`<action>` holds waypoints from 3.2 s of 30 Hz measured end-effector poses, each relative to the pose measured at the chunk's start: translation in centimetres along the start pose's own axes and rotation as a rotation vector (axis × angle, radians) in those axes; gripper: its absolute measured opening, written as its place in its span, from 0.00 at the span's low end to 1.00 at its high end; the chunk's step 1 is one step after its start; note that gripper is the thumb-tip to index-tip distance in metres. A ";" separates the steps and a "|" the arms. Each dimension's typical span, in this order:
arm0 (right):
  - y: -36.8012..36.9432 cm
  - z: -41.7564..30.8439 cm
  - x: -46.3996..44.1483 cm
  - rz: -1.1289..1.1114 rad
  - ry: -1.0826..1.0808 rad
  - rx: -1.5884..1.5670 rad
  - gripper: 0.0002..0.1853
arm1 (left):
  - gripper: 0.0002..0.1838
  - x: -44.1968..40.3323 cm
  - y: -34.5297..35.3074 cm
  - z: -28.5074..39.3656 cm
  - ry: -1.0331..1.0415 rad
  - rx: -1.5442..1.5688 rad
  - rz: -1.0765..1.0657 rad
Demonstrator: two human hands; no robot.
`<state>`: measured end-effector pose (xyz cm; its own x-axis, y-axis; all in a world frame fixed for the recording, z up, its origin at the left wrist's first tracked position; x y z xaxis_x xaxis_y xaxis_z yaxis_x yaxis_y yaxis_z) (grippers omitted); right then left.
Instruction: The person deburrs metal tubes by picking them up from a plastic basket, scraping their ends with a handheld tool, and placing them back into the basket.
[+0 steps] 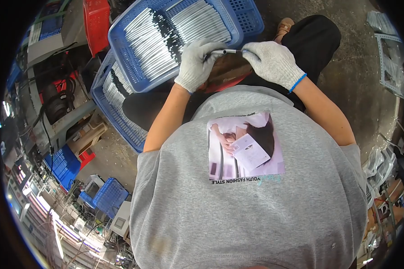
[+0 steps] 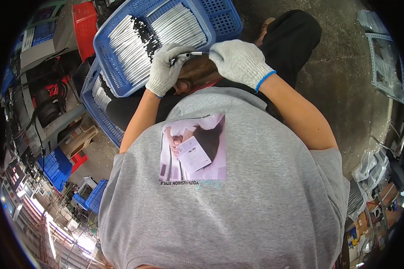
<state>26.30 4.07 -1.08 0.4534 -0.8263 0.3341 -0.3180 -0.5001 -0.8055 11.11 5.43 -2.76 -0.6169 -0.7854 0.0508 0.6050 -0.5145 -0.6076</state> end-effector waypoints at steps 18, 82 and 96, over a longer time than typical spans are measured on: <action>-0.3 -0.9 -0.1 0.001 -0.082 -0.097 0.14 | 0.14 1.3 -1.1 2.0 0.040 -0.353 0.252; -0.7 -0.2 -0.5 0.064 -0.055 -0.023 0.16 | 0.08 -0.5 -0.2 -3.7 -0.142 0.090 -0.157; -0.9 -1.0 -0.2 0.031 -0.065 0.042 0.17 | 0.12 0.2 -1.5 0.4 0.013 -0.248 0.094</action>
<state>25.64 4.42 0.08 0.4975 -0.8220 0.2773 -0.2978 -0.4620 -0.8354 10.34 5.87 -1.51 -0.5713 -0.8204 -0.0241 0.5191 -0.3384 -0.7848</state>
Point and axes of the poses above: each hand's wrist, its own x-axis away from the middle knuckle, its own y-axis out of the palm, z = x × y, the point moved 10 cm from there along -x, towards the middle knuckle, and after that the axes turned 12 degrees about -z, right-handed, at the moved point
